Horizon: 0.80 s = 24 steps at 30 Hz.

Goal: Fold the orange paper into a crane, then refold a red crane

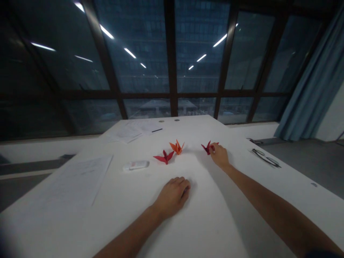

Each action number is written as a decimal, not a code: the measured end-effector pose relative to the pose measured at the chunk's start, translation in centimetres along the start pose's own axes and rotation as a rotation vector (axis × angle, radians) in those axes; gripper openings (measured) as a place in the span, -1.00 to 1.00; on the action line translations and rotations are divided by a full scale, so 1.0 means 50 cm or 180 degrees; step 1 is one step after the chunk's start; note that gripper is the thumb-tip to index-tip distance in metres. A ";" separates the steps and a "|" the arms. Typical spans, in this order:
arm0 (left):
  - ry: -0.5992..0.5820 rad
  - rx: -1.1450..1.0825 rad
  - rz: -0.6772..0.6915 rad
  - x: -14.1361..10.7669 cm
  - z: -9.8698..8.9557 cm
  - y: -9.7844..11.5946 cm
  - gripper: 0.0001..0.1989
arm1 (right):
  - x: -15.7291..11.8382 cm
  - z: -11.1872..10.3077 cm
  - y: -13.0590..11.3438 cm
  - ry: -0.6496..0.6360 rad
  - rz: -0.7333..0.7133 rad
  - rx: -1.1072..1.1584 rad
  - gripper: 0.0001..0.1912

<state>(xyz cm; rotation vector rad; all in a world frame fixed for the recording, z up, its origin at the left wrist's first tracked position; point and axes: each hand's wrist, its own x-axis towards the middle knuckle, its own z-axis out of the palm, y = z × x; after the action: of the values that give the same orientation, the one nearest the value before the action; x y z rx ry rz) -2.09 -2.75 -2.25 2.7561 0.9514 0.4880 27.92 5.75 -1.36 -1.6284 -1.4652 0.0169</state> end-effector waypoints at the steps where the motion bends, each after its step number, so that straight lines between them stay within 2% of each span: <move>1: 0.0031 -0.0183 -0.0031 0.000 0.001 -0.002 -0.84 | -0.006 0.002 -0.009 -0.0032 -0.0035 0.0104 -0.87; 3: 0.0205 -0.0845 -0.0243 0.002 0.002 -0.008 -0.85 | -0.024 0.007 -0.039 -0.0123 -0.0140 0.0366 -0.81; 6: 0.0795 -0.2100 -0.0873 0.010 0.002 -0.020 -0.72 | -0.071 0.015 -0.102 -0.0412 -0.0361 0.0754 -0.79; 9: 0.1265 -0.2657 -0.1221 0.016 0.002 -0.035 -0.69 | -0.132 0.026 -0.156 -0.0789 -0.0621 0.1040 -0.83; 12: 0.1290 -0.2710 -0.1231 0.017 0.004 -0.044 -0.70 | -0.182 0.036 -0.176 -0.1012 -0.0929 0.1226 -0.84; 16: 0.1256 -0.2537 -0.1138 0.013 -0.001 -0.041 -0.72 | -0.206 0.047 -0.162 -0.1007 -0.1177 0.1168 -0.72; 20: 0.1115 -0.2733 -0.1208 0.010 -0.018 -0.030 -0.61 | -0.212 0.050 -0.150 -0.0917 -0.1564 0.1010 -0.62; 24: 0.0985 -0.3156 -0.1159 0.007 -0.031 -0.029 -0.48 | -0.224 0.046 -0.158 -0.0744 -0.2272 0.0880 -0.38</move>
<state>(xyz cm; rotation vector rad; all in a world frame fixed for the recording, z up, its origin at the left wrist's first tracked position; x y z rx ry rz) -3.21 -1.31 -1.15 1.6174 0.8957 0.9962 17.20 -2.75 -3.85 -0.8417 -2.0528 0.0061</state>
